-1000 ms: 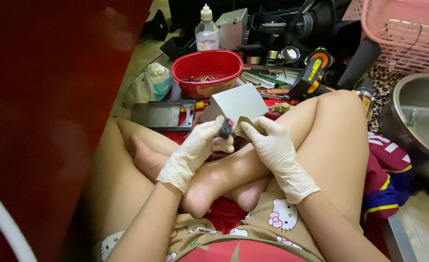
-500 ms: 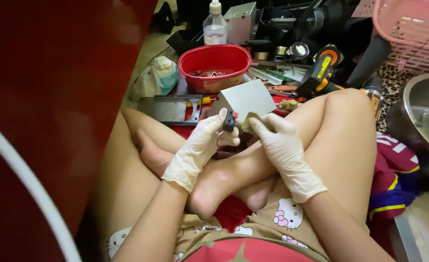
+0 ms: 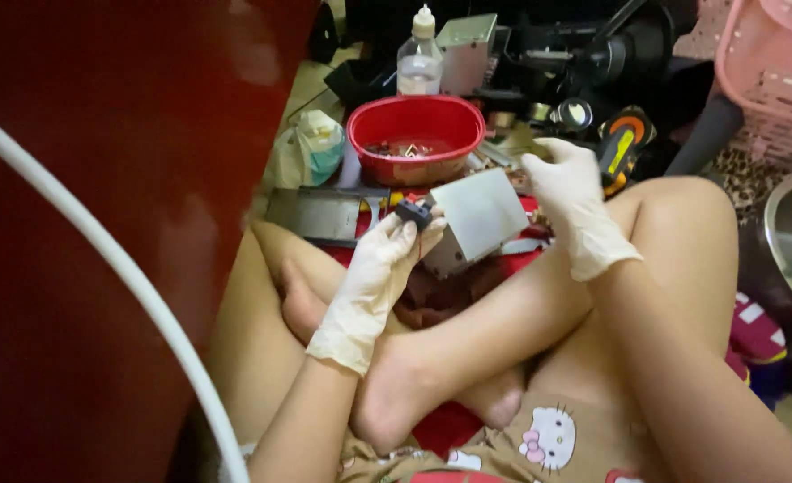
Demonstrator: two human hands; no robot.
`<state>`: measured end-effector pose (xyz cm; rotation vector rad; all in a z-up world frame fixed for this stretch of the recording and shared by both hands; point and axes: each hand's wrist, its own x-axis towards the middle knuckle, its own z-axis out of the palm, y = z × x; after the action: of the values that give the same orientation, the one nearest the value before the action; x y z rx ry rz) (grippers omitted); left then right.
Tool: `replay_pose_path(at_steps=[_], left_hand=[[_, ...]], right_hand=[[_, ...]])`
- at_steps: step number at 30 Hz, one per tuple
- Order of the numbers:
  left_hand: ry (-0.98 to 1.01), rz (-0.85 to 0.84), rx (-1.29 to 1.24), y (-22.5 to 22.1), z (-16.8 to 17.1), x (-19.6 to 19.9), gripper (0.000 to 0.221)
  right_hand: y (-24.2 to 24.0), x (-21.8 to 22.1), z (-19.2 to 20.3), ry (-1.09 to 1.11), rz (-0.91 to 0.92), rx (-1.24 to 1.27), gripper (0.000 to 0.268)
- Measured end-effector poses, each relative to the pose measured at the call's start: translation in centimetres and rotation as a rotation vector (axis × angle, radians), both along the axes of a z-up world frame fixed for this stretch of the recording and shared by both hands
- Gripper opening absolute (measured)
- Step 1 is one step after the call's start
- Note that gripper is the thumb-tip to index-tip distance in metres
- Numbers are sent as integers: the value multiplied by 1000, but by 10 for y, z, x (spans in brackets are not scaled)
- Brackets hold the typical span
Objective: Connecting electrical wires to a socket and assembling the component into a plastic housing using a screwdriver.
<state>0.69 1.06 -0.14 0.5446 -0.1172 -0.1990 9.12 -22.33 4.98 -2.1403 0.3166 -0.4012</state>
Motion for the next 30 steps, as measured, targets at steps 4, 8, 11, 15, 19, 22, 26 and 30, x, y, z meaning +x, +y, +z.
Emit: replay_pose_path(at_steps=[4, 8, 11, 15, 19, 22, 26, 30], left_hand=[[63, 27, 77, 3, 24, 4, 29], [96, 102, 277, 5, 46, 19, 22], [150, 131, 269, 8, 57, 31, 23], [284, 172, 197, 3, 51, 58, 27], [348, 131, 186, -6, 71, 72, 24], [289, 12, 53, -11, 74, 97, 20], [151, -147, 261, -29, 93, 129, 50], [128, -60, 523, -60, 138, 138, 51]], right_hand=[[51, 31, 28, 24, 75, 143, 28], [75, 56, 32, 116, 73, 88, 30], [78, 66, 20, 135, 86, 80, 27], [67, 88, 4, 197, 62, -2, 26], [67, 87, 19, 212, 94, 78, 30], [68, 76, 40, 179, 104, 281, 27], [61, 36, 80, 75, 56, 589, 28], [17, 19, 74, -56, 131, 595, 22]])
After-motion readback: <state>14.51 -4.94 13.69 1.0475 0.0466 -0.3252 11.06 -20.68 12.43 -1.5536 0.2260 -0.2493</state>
